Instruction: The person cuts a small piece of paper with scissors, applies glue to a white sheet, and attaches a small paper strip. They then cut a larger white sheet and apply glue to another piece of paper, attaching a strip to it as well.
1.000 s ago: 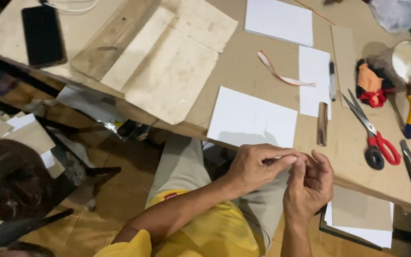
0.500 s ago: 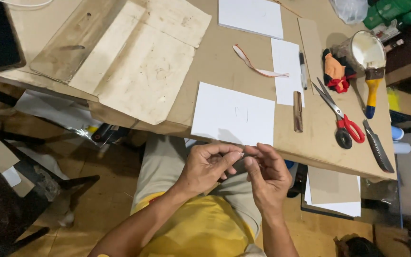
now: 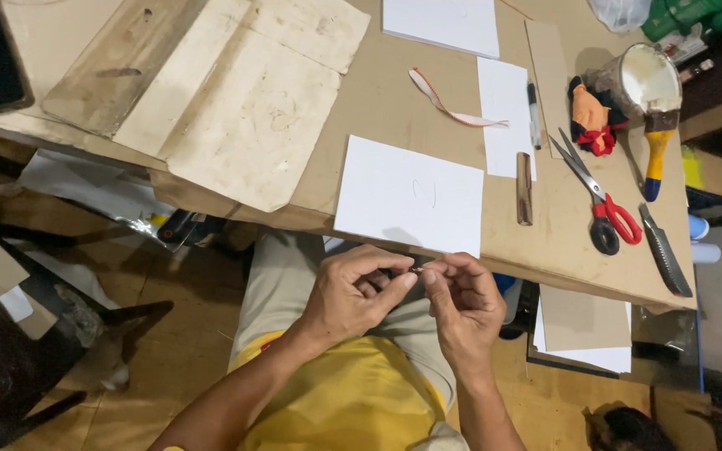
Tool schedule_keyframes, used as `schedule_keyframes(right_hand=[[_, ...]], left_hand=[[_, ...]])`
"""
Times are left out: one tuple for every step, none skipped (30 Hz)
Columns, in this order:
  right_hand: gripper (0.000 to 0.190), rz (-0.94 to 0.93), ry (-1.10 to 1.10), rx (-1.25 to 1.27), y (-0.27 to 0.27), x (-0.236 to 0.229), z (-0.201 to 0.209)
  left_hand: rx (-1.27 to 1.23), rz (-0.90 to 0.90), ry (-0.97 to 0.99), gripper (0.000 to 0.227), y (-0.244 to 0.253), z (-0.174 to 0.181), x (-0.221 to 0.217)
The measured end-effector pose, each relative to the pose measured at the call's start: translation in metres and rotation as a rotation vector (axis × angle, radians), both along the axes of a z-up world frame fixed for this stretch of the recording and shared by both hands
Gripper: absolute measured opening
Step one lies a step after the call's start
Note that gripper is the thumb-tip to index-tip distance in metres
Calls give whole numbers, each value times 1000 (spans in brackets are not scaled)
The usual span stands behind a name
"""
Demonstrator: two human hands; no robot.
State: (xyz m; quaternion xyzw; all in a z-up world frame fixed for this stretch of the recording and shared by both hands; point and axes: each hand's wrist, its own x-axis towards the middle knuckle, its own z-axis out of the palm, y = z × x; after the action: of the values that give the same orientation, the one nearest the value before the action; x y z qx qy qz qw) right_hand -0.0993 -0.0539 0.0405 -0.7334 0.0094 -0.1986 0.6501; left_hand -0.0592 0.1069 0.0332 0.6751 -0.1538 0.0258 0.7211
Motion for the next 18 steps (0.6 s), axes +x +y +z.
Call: schedule_keyframes(right_hand=[[22, 16, -13, -23, 1, -1, 0], [21, 38, -25, -44, 4, 0, 1], [21, 48, -23, -41, 5, -2, 0], [20, 26, -9, -58, 6, -2, -1], [18, 4, 5, -75, 8, -4, -2], [18, 19, 5, -71, 6, -4, -4], [21, 60, -25, -103, 4, -3, -5], [23, 98, -55, -135, 2, -3, -7], [23, 110, -55, -132, -5, -1, -7], [24, 21, -44, -186, -14, 1, -8], [25, -69, -32, -240, -22, 3, -9], [25, -66, -30, -240, -33, 11, -6], [23, -160, -24, -283, -44, 19, -4], [22, -253, -18, -326, -56, 27, -2], [22, -249, -17, -327, -65, 33, -5], [20, -312, -44, -361, -75, 40, -8], [19, -374, -71, -394, -85, 47, -10], [19, -374, -74, -394, -86, 49, -12]], left_hand=[[29, 32, -53, 15, -1, 0, 0], [60, 70, -105, 12, 0, 0, -1], [63, 80, -103, 12, 0, -1, 0], [53, 81, -152, 8, 1, -2, -1], [43, 81, -201, 5, 2, -3, -1], [49, 96, -200, 5, 5, -6, -2], [38, 105, -231, 5, 8, -8, -3], [26, 111, -261, 5, 10, -11, -5], [30, 123, -260, 5, 19, -19, -3], [94, 183, -357, 5, 26, -28, -1], [160, 243, -452, 8, 32, -37, 1], [160, 246, -450, 8, 40, -52, 5], [241, 322, -434, 11, 46, -67, 9], [321, 398, -416, 16, 53, -83, 12], [321, 402, -414, 16, 55, -80, 14], [280, 432, -381, 14, 56, -77, 16], [238, 462, -347, 13, 58, -74, 19], [237, 463, -348, 13, 57, -76, 21]])
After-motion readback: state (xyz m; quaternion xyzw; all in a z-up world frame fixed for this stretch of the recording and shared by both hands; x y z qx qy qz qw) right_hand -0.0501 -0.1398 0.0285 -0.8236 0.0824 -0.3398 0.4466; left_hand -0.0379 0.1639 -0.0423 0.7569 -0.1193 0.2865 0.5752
